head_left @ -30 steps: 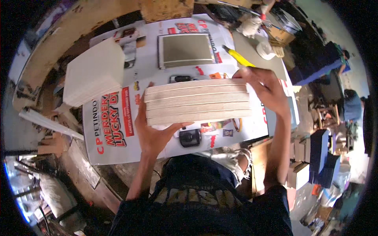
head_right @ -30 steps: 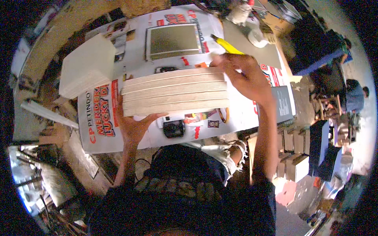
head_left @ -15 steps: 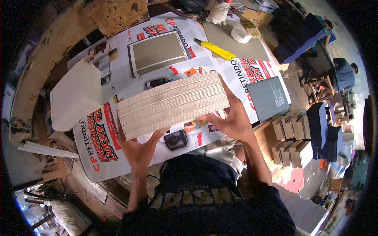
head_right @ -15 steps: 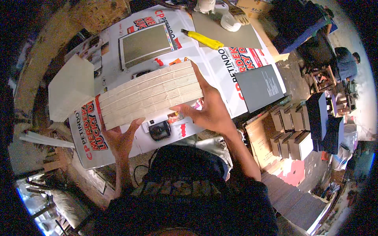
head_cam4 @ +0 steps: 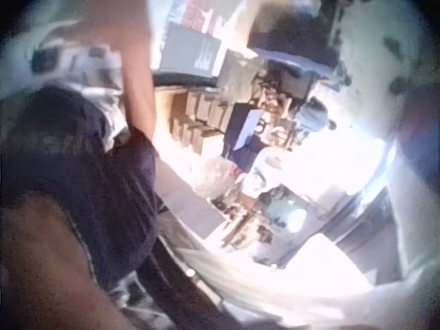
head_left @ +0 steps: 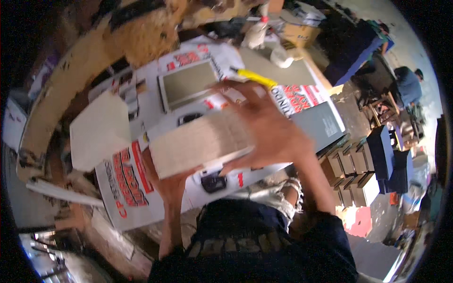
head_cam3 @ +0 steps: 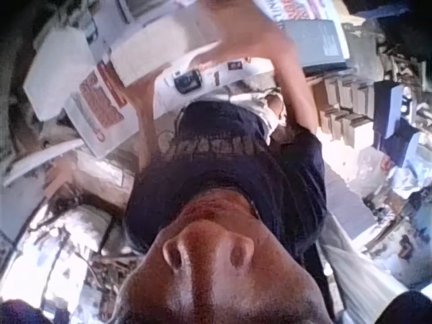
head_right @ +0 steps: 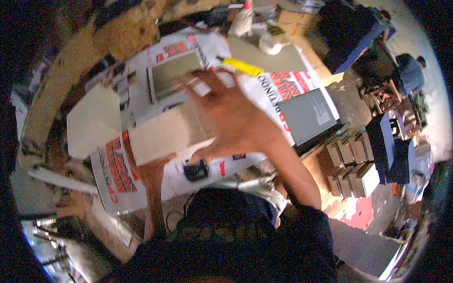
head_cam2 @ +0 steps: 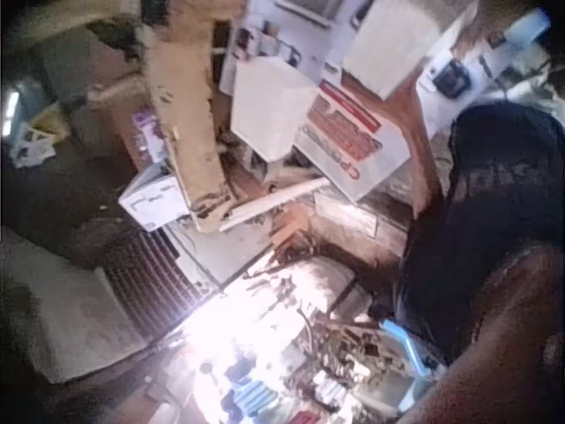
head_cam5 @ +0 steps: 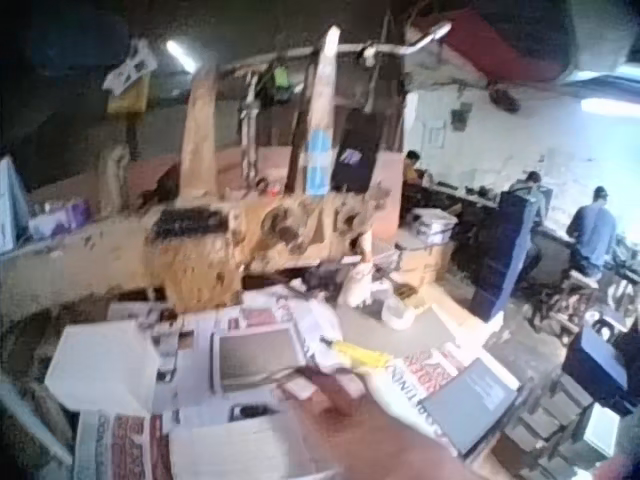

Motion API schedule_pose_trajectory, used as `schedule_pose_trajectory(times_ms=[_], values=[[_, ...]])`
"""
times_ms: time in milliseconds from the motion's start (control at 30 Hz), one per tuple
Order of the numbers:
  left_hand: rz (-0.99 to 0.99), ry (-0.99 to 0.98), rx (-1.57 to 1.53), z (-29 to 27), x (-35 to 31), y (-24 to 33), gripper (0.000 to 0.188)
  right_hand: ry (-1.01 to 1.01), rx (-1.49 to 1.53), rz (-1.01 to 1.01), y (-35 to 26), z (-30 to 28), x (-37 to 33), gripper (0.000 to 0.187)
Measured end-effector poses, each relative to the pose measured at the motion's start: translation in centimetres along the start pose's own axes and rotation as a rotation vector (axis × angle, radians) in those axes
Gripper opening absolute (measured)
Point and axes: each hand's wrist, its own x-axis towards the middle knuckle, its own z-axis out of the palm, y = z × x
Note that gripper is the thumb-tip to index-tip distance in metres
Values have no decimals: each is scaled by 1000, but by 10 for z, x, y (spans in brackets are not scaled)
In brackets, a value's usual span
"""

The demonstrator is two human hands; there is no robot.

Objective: The person applies glue with a brush to the edges of several paper blocks and stacks them on a wooden board.

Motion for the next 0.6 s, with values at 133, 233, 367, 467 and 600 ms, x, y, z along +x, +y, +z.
schedule_pose_trajectory(times_ms=[133, 233, 367, 467, 600], values=[[-44, 75, -9, 0, 5, 8, 99, -265, -275, -228, -10, 28, 39, 110], [-144, 41, -107, 9, 5, 3, 99, -517, -21, -78, 5, 36, 46, 94], [-80, 10, -167, 5, 10, 9, 102, -351, -37, -6, -5, 27, 28, 77], [84, 82, 203, -6, 14, 12, 107, -116, 144, 97, -8, 18, 8, 73], [47, -30, -239, -5, 24, 3, 104, 225, 527, 264, -13, 15, -12, 74]])
